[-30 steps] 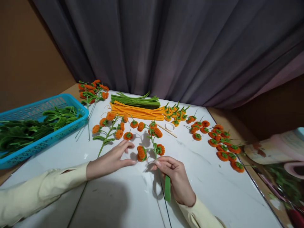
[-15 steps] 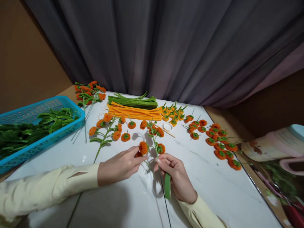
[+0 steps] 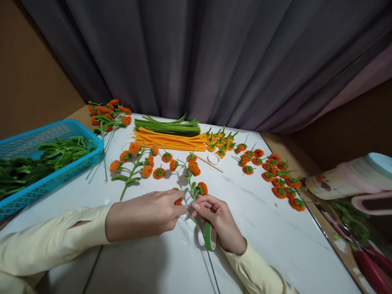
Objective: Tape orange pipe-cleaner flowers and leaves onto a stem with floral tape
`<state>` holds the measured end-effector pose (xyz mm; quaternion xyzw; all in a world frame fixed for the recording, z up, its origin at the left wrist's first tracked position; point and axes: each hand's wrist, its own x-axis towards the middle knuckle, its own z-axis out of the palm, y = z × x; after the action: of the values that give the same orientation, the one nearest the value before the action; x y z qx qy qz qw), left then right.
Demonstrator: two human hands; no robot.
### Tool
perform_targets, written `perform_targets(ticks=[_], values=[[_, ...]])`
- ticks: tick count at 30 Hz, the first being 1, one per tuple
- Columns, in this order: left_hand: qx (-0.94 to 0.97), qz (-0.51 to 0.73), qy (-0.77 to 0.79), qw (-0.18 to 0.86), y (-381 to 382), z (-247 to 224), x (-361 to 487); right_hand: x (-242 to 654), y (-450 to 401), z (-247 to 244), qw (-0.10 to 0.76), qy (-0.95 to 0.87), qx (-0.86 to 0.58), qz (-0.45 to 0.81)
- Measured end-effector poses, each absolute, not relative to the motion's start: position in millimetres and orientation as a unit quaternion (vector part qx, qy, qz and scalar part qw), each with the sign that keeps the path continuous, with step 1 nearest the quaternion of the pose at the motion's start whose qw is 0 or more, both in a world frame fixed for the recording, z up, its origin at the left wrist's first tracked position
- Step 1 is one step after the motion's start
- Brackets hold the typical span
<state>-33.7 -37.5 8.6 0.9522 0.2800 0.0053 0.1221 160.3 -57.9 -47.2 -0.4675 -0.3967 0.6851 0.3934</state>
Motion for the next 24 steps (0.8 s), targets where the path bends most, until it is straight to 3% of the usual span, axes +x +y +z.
perform_targets(ticks=[24], values=[[0.95,0.014,0.305,0.064,-27.8,3.6,-25.1,158.2,-61.1,-48.2,0.345,-0.41,-0.446,0.717]])
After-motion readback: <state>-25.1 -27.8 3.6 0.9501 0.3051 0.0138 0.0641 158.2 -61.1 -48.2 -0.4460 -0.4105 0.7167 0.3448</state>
